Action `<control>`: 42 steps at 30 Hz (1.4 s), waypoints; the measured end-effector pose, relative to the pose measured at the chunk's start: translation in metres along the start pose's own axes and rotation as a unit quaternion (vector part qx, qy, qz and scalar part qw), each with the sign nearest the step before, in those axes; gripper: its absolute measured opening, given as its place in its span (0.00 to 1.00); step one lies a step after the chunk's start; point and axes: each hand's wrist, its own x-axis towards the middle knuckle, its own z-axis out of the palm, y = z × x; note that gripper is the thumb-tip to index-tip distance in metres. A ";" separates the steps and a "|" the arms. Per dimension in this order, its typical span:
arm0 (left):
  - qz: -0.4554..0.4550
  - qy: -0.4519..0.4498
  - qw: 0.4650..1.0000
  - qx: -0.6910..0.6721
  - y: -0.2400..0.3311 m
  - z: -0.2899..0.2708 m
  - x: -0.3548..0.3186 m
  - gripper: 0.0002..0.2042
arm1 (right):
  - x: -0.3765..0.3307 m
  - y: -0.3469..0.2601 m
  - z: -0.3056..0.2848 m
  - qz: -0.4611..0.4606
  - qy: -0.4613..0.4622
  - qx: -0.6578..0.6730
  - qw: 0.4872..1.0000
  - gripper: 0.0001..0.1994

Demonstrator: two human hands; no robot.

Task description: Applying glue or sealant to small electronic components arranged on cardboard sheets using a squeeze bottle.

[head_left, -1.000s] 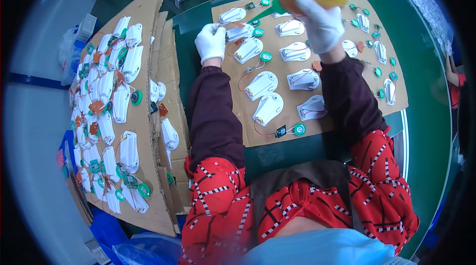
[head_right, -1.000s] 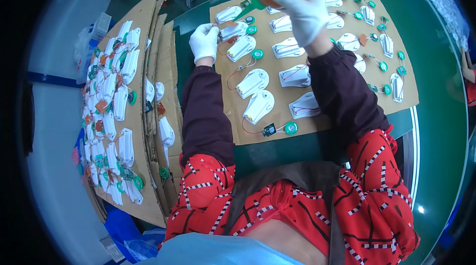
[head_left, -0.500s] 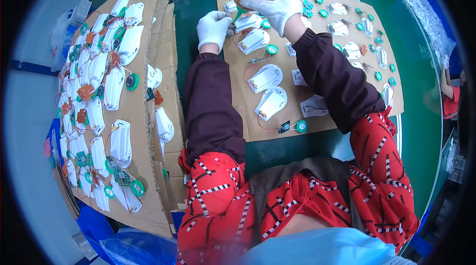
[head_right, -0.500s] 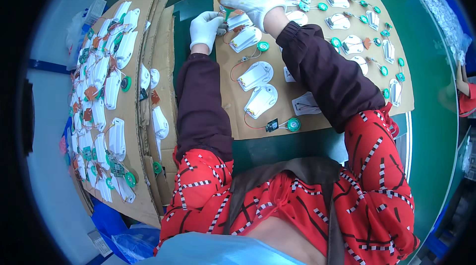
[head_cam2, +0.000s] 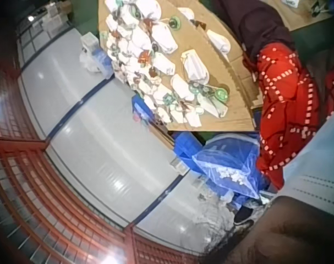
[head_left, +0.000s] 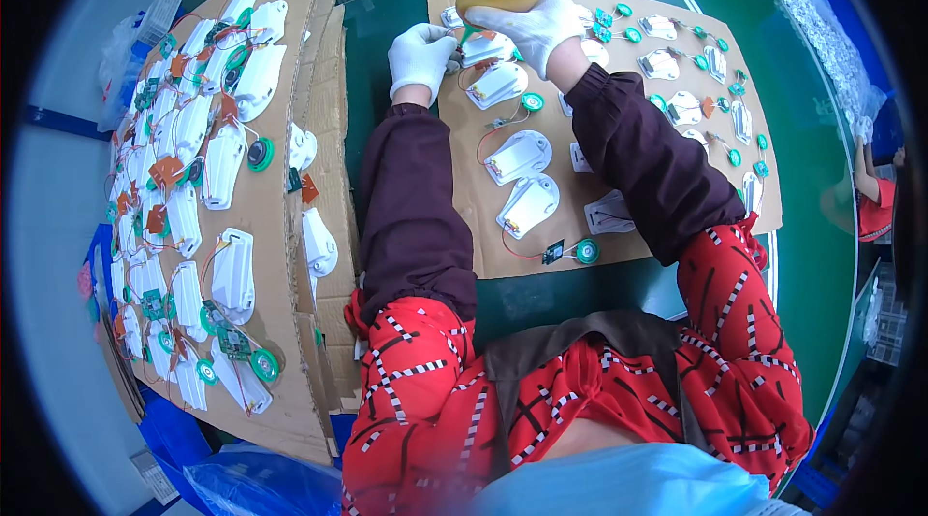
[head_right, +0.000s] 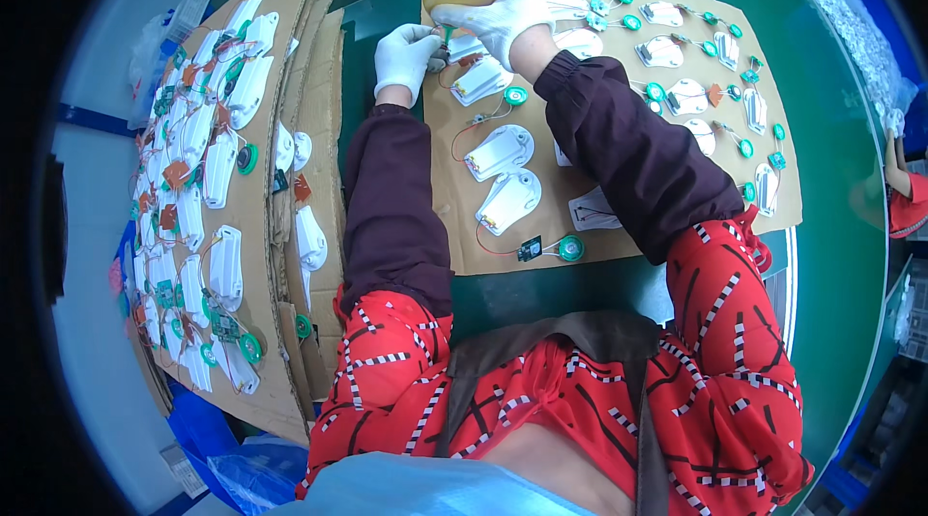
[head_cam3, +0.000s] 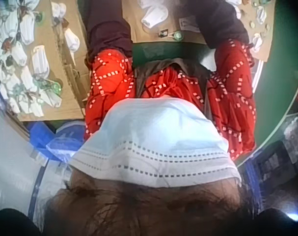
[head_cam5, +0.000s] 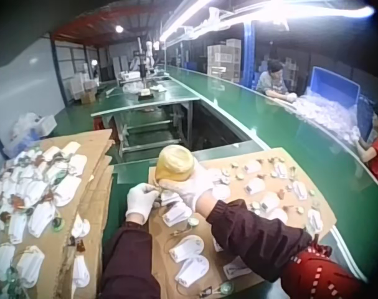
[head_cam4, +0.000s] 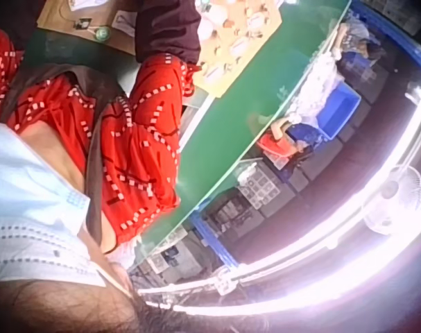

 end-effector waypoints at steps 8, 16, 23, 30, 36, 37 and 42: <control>0.005 0.001 1.000 0.016 -0.002 -0.002 0.001 0.04 | -0.005 -0.007 -0.007 0.019 -0.015 -0.037 0.999 0.36; 0.003 -0.004 1.000 0.019 0.001 -0.001 0.000 0.04 | -0.013 -0.017 -0.010 -0.020 0.003 0.024 1.000 0.24; 0.003 0.003 1.000 0.024 0.001 -0.001 0.000 0.04 | -0.012 -0.019 -0.011 -0.014 0.001 0.008 1.000 0.24; 0.006 0.003 1.000 0.024 -0.002 0.000 0.003 0.05 | -0.004 -0.012 -0.013 -0.015 -0.010 -0.029 0.999 0.26; 0.001 0.012 1.000 0.009 -0.002 -0.002 0.003 0.06 | -0.003 -0.010 -0.008 -0.012 0.000 -0.043 0.999 0.27; 0.001 0.011 1.000 0.009 -0.001 -0.001 0.002 0.06 | -0.002 -0.008 -0.008 -0.012 0.001 -0.044 0.999 0.27; 0.014 0.012 1.000 0.017 -0.001 0.000 0.002 0.06 | 0.003 -0.003 -0.005 -0.039 0.005 -0.016 0.999 0.29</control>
